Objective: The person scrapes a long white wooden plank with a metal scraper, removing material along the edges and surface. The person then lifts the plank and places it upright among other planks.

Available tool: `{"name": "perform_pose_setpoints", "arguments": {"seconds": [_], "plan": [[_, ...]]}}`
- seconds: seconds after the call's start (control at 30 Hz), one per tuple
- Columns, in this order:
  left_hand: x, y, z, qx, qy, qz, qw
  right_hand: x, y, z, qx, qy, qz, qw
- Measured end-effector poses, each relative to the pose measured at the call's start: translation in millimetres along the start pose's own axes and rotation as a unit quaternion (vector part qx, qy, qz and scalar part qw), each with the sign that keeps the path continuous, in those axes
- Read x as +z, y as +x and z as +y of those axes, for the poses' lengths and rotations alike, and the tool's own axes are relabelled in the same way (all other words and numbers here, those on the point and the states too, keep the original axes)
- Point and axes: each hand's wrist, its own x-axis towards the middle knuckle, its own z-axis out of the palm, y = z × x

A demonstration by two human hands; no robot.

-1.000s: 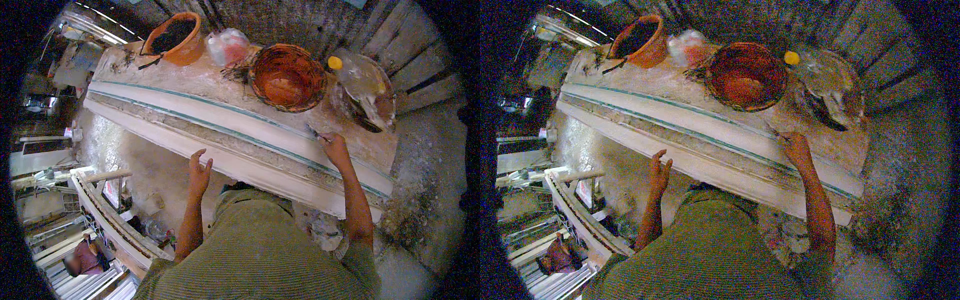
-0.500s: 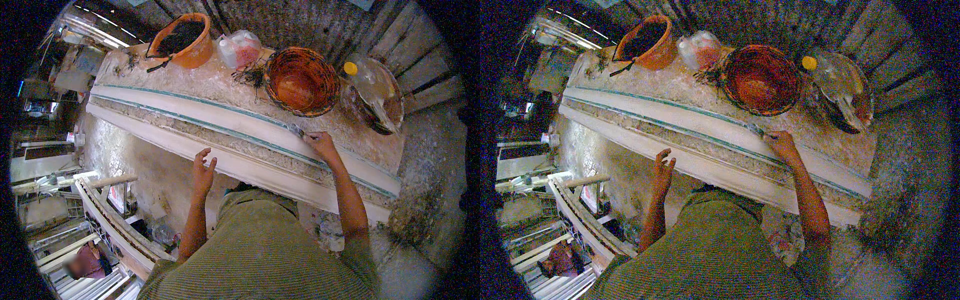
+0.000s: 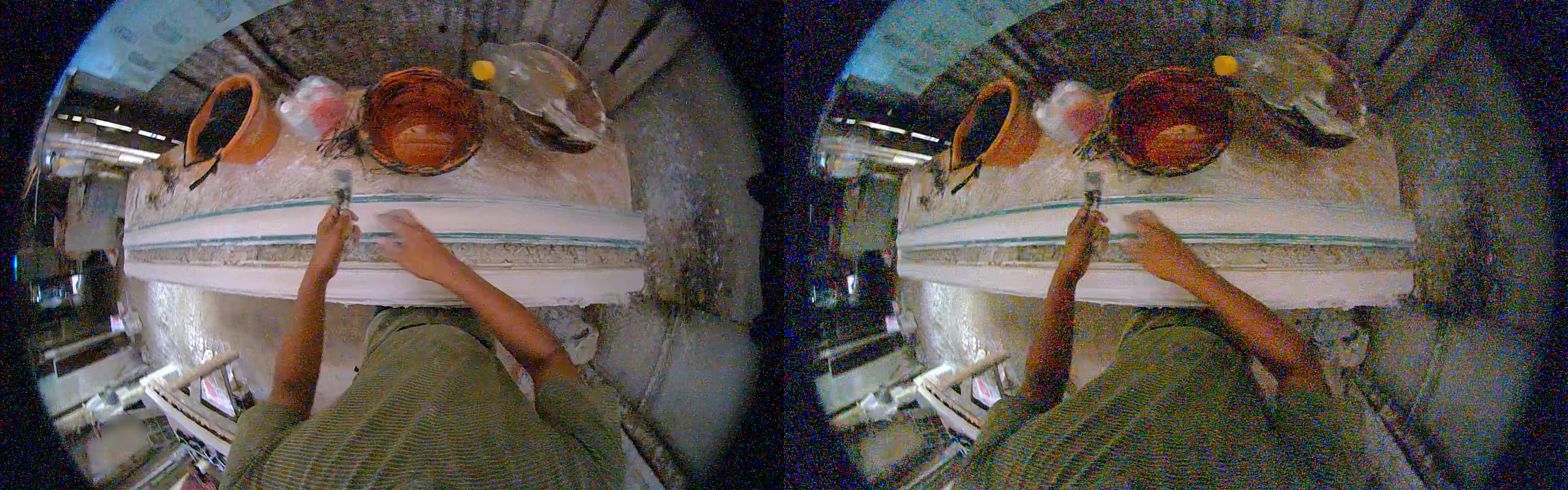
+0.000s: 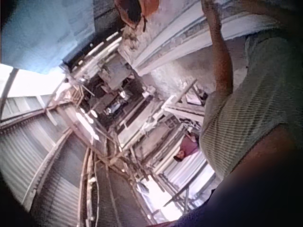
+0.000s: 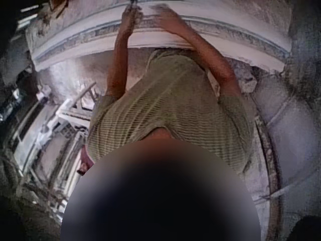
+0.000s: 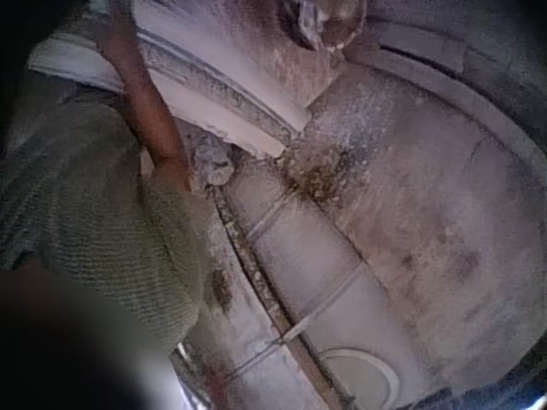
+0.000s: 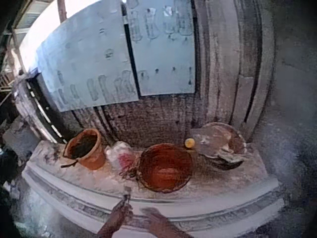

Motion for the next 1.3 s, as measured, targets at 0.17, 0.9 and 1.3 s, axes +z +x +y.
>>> {"name": "perform_pose_setpoints", "arguments": {"seconds": [0.17,0.9,1.3], "plan": [[-7.1,35.2,1.3,0.075,0.299,-0.146,0.94,-97.3,-119.6,68.4,0.256,-0.004,0.144,0.956],[74.1,57.5,12.3,0.219,0.686,-0.199,0.664,-131.4,-250.0,75.4,0.424,0.073,0.348,0.833],[106.9,82.4,2.3,0.241,0.493,-0.259,0.795,-146.3,-215.9,91.2,0.382,0.11,0.25,0.883]]}}
